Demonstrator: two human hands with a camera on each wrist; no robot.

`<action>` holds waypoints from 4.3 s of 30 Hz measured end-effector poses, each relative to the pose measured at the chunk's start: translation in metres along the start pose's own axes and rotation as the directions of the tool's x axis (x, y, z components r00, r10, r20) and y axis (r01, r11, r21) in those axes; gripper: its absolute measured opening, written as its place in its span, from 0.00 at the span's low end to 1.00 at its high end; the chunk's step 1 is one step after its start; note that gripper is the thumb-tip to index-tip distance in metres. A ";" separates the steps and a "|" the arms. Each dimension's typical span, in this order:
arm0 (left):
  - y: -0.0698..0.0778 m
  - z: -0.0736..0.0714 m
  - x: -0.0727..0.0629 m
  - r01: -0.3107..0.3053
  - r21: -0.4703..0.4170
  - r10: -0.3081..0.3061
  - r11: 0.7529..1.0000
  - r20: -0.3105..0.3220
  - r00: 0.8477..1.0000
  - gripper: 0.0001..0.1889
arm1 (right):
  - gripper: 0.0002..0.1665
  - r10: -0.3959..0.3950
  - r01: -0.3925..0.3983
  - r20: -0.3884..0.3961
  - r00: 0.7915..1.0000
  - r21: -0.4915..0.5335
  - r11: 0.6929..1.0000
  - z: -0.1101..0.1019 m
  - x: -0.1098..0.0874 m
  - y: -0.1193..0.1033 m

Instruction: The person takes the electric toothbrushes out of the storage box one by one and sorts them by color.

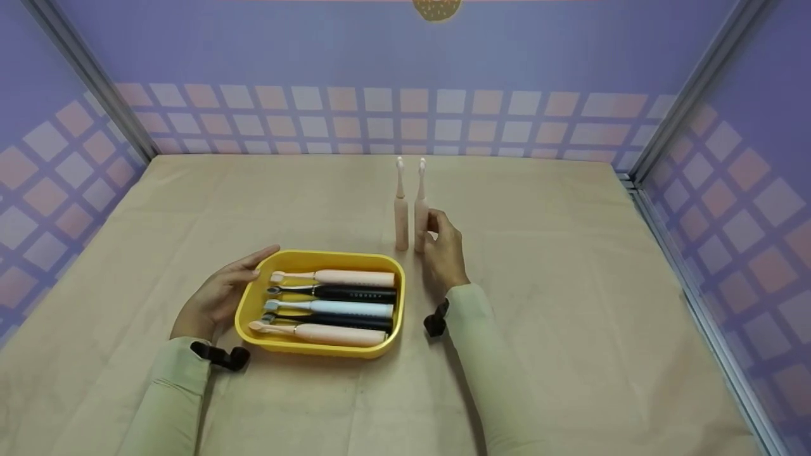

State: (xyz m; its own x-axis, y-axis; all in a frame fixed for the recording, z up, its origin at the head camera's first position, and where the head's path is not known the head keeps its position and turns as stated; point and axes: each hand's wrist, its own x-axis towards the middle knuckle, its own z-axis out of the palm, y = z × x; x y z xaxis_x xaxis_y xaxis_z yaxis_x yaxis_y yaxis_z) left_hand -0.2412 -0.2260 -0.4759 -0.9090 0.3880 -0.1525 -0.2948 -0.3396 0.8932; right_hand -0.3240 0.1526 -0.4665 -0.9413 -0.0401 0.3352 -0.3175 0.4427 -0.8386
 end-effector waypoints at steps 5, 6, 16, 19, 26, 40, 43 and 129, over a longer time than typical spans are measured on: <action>-0.001 -0.001 0.000 -0.003 0.005 0.002 1.000 0.006 1.000 0.29 | 0.21 0.013 -0.013 -0.003 1.000 0.012 1.000 0.003 0.002 0.001; -0.001 -0.001 -0.001 -0.002 0.002 0.002 1.000 0.007 1.000 0.29 | 0.21 0.015 -0.015 -0.004 1.000 0.010 1.000 0.003 0.003 0.002; -0.001 0.000 -0.001 0.010 -0.026 -0.010 1.000 -0.017 1.000 0.28 | 0.20 0.026 -0.027 0.010 1.000 0.050 0.998 0.005 0.005 -0.001; -0.001 0.000 -0.001 0.010 -0.029 -0.011 1.000 -0.016 1.000 0.28 | 0.21 0.045 -0.046 0.029 0.999 0.053 0.997 0.005 0.005 -0.002; 0.000 0.000 0.000 0.011 -0.030 -0.011 0.999 -0.017 1.000 0.29 | 0.21 0.034 -0.036 0.056 0.998 0.043 0.998 0.004 0.005 0.000; -0.001 -0.001 0.001 -0.009 -0.022 0.009 1.000 0.004 1.000 0.29 | 0.21 0.048 -0.049 0.090 0.995 0.002 0.999 0.001 0.003 -0.002; -0.001 -0.001 0.001 -0.013 -0.018 0.013 1.000 0.013 1.000 0.29 | 0.21 0.075 -0.075 0.104 0.992 -0.010 0.997 0.001 0.003 -0.001; 0.001 0.000 0.000 -0.014 -0.017 0.015 1.000 0.035 0.999 0.30 | 0.18 -0.275 0.249 0.628 0.728 0.132 0.960 -0.007 -0.053 -0.102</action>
State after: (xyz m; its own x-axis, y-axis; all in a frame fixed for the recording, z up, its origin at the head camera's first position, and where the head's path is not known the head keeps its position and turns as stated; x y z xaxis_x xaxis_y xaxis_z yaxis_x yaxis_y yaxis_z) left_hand -0.2414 -0.2260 -0.4753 -0.9023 0.4128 -0.1240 -0.2866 -0.3596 0.8880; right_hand -0.2411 0.1153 -0.3955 -0.6695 -0.7140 0.2047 -0.5538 0.2961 -0.7782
